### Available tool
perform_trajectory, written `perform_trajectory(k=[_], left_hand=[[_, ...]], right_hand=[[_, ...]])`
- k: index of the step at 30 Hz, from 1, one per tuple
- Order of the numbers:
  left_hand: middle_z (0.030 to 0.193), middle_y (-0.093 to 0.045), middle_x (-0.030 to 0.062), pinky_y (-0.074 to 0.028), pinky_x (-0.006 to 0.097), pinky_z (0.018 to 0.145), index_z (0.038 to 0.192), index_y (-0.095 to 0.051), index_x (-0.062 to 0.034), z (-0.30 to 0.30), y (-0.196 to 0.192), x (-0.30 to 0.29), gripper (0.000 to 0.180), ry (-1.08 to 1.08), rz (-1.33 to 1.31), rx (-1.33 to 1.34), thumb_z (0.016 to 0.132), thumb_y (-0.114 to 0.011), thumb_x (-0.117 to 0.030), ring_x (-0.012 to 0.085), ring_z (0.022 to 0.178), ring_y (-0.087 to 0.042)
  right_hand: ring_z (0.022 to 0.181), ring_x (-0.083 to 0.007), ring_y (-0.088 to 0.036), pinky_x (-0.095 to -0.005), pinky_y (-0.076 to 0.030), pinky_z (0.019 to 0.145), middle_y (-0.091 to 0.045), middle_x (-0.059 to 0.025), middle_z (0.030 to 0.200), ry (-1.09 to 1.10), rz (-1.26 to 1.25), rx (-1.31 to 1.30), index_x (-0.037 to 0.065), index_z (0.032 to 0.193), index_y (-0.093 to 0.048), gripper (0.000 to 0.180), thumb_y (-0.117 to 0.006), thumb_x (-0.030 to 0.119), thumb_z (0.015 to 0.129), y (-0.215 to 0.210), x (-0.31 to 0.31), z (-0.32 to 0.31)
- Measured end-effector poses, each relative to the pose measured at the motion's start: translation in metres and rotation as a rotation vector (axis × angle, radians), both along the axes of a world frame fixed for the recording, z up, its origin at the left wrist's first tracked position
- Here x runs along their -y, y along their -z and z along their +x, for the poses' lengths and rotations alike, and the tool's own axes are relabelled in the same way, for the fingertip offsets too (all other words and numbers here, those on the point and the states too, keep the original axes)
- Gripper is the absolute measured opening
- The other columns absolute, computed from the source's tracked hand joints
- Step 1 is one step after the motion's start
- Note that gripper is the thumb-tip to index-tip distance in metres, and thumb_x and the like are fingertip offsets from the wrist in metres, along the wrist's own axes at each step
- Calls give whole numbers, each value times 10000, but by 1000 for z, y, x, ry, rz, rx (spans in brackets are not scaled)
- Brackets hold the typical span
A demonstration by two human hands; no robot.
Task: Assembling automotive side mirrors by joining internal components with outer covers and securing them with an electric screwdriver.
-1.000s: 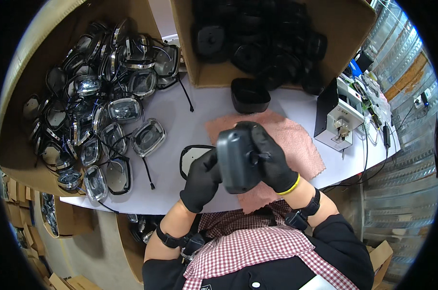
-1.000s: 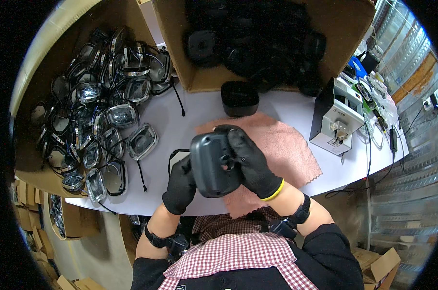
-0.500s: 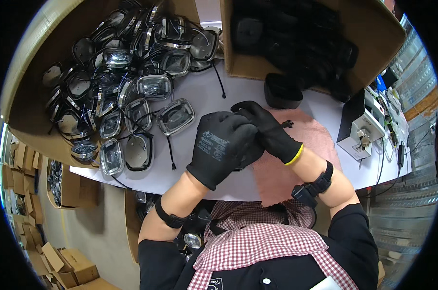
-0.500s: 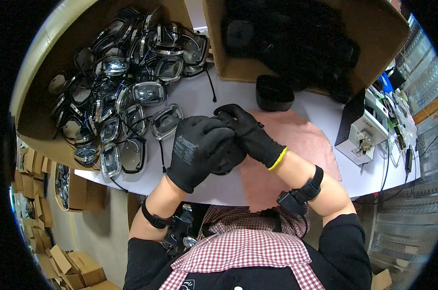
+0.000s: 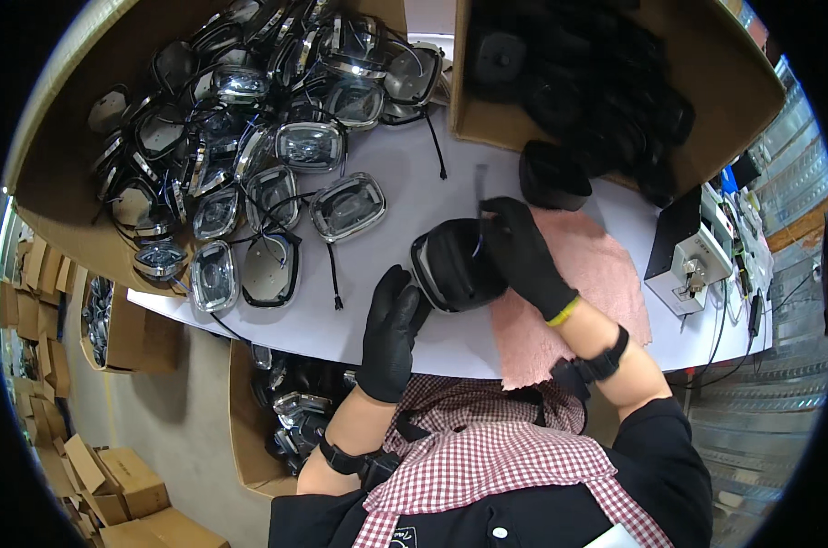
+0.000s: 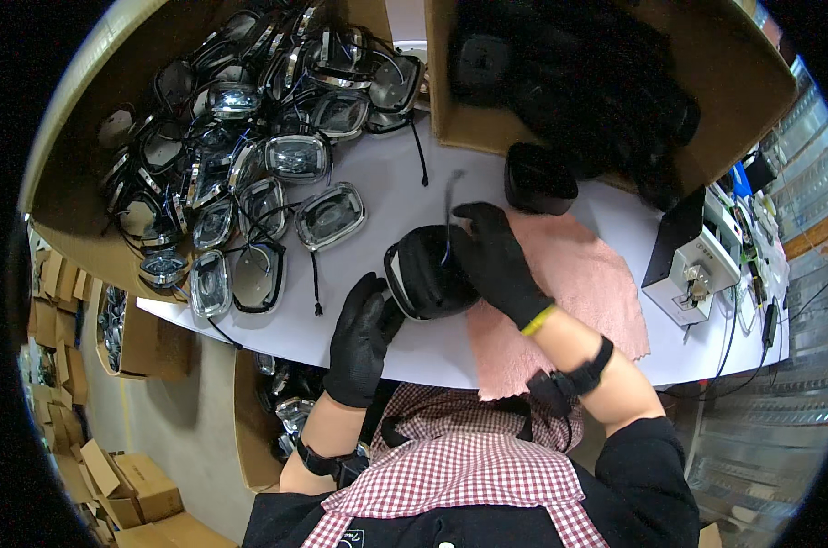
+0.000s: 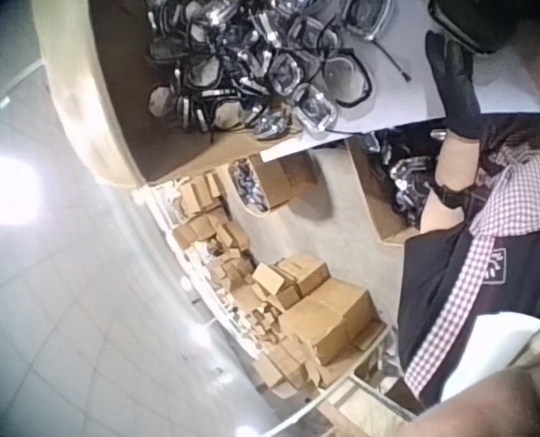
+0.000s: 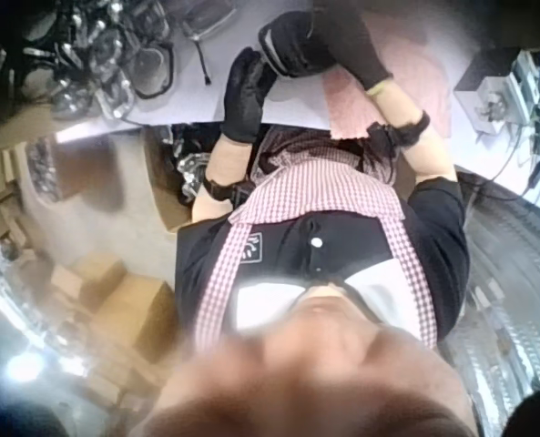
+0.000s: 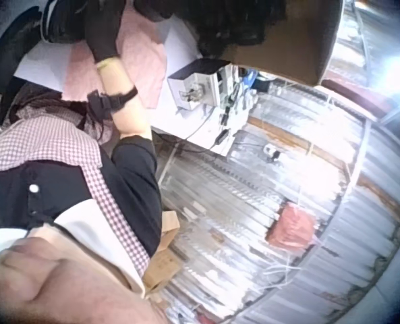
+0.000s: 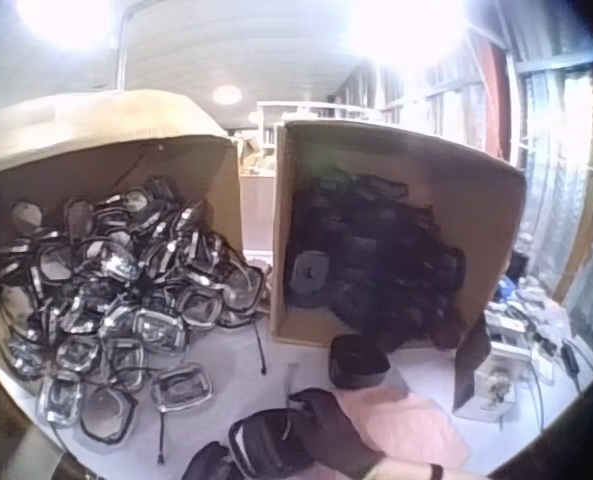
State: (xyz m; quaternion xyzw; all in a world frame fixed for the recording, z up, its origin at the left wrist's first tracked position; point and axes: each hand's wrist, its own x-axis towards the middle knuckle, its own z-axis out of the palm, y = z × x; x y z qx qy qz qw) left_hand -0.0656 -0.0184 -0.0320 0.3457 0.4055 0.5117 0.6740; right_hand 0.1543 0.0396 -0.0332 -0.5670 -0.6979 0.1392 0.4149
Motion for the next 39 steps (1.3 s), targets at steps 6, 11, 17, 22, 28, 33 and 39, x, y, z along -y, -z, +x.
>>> perform_trajectory(k=[6,11,17,22,28,33,39], left_hand=[[1298,-536,90,-451,301,984,1381,-426,2,19,-1,-11,477,269,191,-38,989,-543,-245,161,1124,-557],[1321,-500,106,-449,328,989,1453,-308,-29,42,-15,-12,717,144,389,-17,883,-693,-231,193,1142,-535],[1376,-412,123,-450,356,1011,1527,-138,-101,49,-33,-9,1027,348,359,96,735,-791,-121,226,1217,-492],[1384,-399,129,-453,363,1014,1515,-188,-95,40,-37,-5,1029,381,445,-165,697,-811,-134,250,1228,-487],[1411,-346,154,-425,389,1048,1495,-227,-70,45,-44,1,1066,401,372,-102,628,-841,-161,283,1284,-434],[1406,-327,161,-406,402,1061,1487,-233,-58,47,-42,3,1100,371,442,-193,588,-857,-169,298,1295,-413],[1384,-331,180,-369,421,1080,1471,-242,-49,45,-34,0,1076,376,603,-339,600,-857,-192,333,1298,-392]], right_hand=[[1320,-276,-435,-361,-358,1095,-407,-192,1440,-181,-364,-306,9,1497,-225,802,-653,319,895,-35,61,-3],[1395,-265,-321,-385,-283,1143,-331,-192,1488,-273,-413,-955,18,1519,-153,930,-679,434,874,-48,70,0],[1380,-311,-333,-400,-301,1131,-341,-190,1477,-274,-471,-921,40,1520,-170,980,-740,423,822,-48,86,-2],[1333,-301,-394,-407,-348,1100,-369,-188,1441,-251,-463,-926,65,1524,-185,979,-752,409,804,-59,95,-3],[1314,-315,-416,-419,-369,1086,-389,-186,1413,-264,-465,-851,76,1525,-191,994,-755,445,794,-63,100,-1],[1318,-324,-415,-437,-364,1094,-385,-194,1414,-263,-436,-852,78,1526,-185,1018,-744,509,791,-60,103,-2],[1339,-342,-395,-434,-352,1104,-354,-209,1450,-272,-447,-867,82,1532,-147,1002,-689,547,830,-54,106,-5]])
